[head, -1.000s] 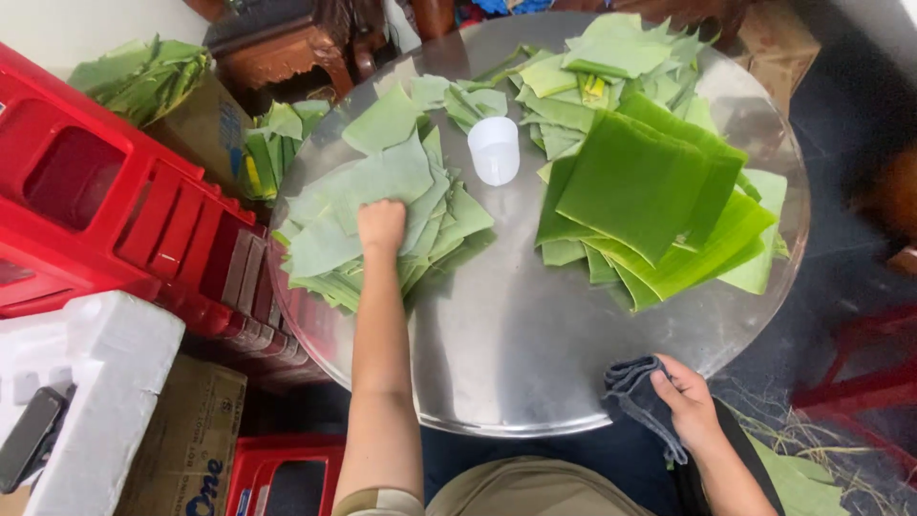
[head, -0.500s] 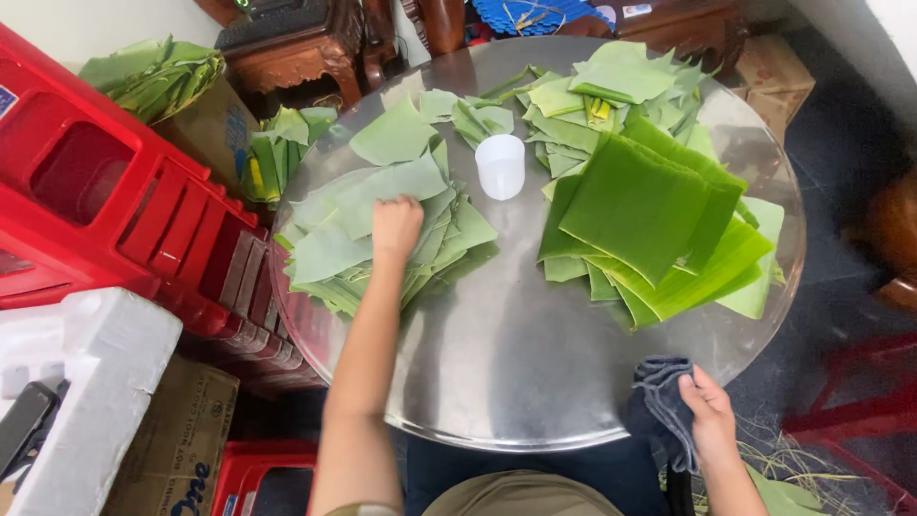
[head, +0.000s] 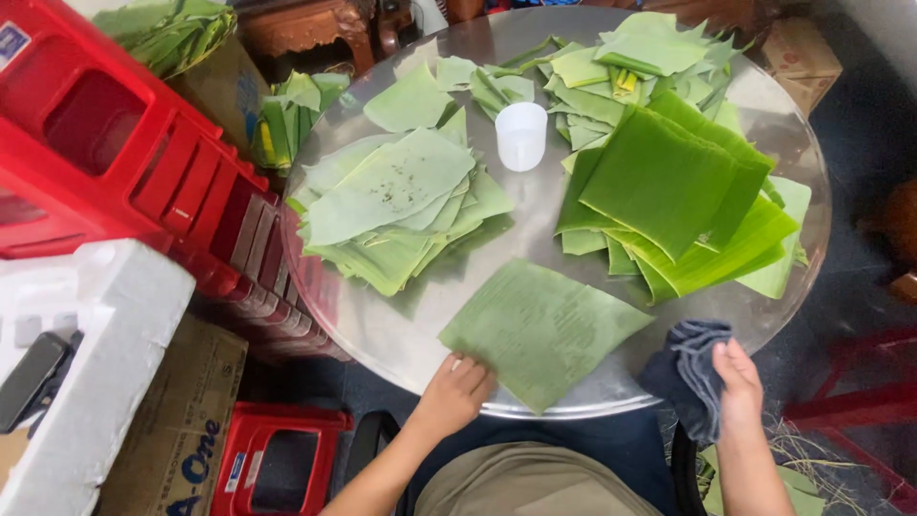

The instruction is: Cleaning and stacking banana leaves on a metal table using a cloth

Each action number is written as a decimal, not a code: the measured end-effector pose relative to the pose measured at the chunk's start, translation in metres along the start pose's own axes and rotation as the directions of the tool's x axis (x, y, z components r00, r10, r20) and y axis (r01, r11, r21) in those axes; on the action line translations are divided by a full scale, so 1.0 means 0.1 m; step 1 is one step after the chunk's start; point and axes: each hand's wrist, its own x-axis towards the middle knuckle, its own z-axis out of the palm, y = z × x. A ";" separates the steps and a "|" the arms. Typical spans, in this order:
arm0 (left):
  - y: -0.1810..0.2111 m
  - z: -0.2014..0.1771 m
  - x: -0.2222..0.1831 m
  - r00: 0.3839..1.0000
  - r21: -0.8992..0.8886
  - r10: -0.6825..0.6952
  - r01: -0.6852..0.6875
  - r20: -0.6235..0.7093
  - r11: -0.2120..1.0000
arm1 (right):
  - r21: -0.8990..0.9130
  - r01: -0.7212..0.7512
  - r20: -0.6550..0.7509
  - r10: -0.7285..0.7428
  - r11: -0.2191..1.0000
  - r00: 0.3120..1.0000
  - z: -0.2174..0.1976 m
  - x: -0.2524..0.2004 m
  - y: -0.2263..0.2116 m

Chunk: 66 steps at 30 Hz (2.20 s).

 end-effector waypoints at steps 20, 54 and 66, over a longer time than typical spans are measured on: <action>0.45 0.32 0.81 0.463 -0.894 -0.867 0.287 -0.185 0.344 | -0.017 0.494 0.414 -0.444 0.869 0.795 2.91 -0.64 -0.11; -0.04 0.12 -0.46 0.764 0.032 -0.645 0.644 0.015 0.764 | -0.443 0.887 0.897 0.065 0.130 0.438 2.91 -0.10 0.79; -0.07 0.08 -0.49 0.688 -0.001 -0.725 0.725 0.028 0.689 | -0.388 0.899 0.911 0.232 0.204 0.340 3.03 -0.21 0.58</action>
